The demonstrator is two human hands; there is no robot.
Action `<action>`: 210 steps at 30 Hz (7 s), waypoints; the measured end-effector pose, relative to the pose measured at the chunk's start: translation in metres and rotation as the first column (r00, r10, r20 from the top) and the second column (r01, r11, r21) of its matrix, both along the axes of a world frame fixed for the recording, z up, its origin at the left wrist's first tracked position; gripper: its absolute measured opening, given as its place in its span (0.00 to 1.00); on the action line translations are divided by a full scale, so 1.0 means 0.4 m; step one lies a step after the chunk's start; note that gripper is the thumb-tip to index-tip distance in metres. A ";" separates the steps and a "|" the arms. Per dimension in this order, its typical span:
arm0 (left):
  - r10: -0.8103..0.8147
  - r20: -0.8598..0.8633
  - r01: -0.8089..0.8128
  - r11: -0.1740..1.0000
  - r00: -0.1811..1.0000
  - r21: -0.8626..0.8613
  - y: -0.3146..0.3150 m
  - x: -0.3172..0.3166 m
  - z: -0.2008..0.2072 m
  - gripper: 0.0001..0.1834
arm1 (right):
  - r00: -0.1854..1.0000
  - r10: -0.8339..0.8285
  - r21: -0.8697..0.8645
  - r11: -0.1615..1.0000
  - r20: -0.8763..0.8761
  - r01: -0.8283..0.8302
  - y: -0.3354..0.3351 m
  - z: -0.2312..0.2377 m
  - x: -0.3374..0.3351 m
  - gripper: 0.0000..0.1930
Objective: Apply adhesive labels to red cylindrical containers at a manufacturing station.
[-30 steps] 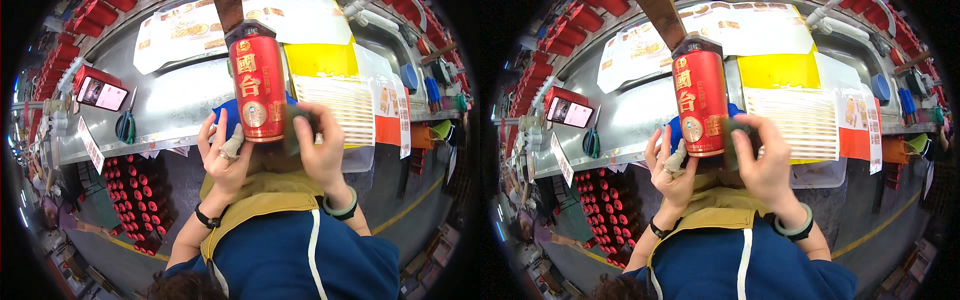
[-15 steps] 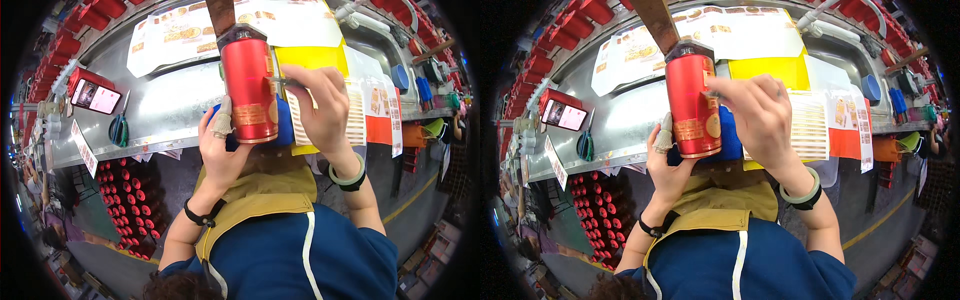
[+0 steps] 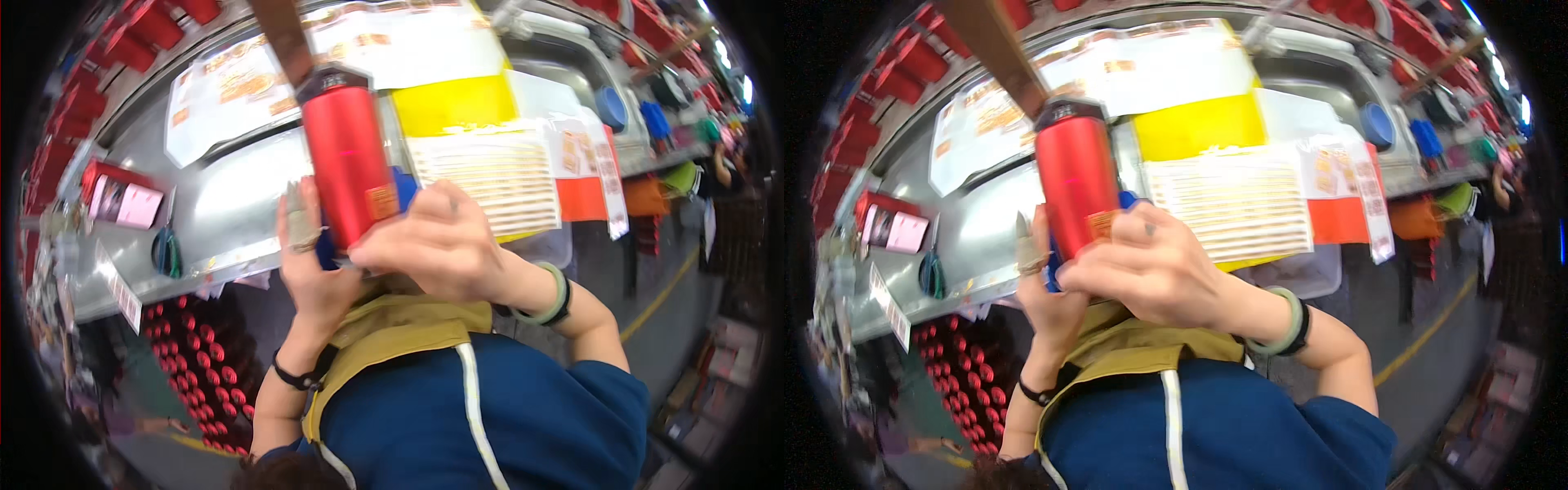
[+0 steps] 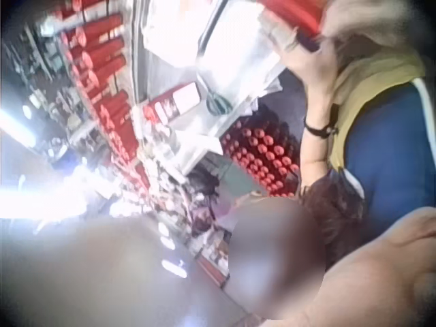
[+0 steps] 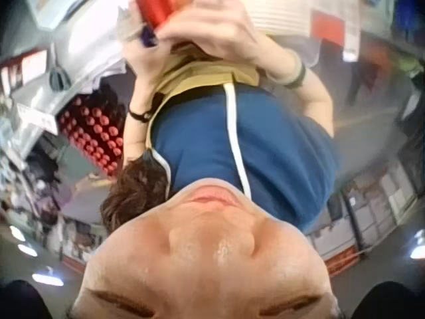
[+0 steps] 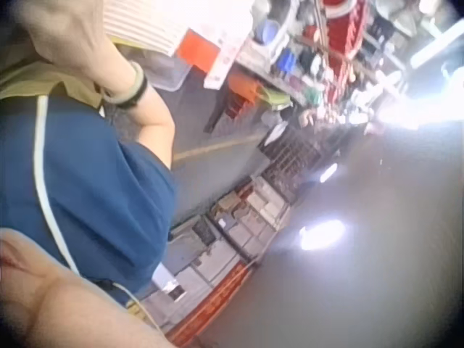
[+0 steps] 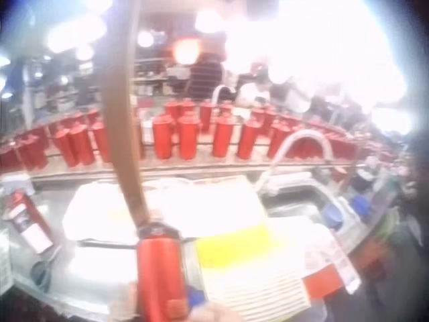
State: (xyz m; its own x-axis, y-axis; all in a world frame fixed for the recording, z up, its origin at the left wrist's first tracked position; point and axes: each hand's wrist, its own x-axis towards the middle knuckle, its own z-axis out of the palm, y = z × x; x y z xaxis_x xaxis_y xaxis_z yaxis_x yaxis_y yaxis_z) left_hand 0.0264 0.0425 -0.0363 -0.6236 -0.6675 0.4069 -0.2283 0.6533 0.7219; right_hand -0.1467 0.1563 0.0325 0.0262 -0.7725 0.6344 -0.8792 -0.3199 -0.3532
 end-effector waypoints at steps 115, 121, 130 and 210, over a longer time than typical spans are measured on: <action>-0.077 -0.291 0.293 0.470 0.954 0.833 -0.133 -0.104 0.087 0.44 | 0.345 -0.447 0.480 0.877 0.825 -0.012 -0.221 -0.053 -0.091 0.26; -0.054 -0.370 0.362 0.376 0.927 0.853 -0.150 -0.097 0.085 0.46 | 0.306 -0.463 0.500 0.864 0.832 -0.050 -0.230 -0.044 -0.092 0.26; -0.064 -0.310 0.308 0.415 0.948 0.856 -0.145 -0.098 0.084 0.47 | 0.353 -0.454 0.492 0.871 0.818 -0.019 -0.232 -0.043 -0.084 0.25; 0.124 -0.374 0.314 0.345 0.919 0.885 -0.190 -0.064 0.085 0.35 | 0.088 -0.423 0.431 0.896 0.902 -0.104 -0.163 -0.068 -0.085 0.13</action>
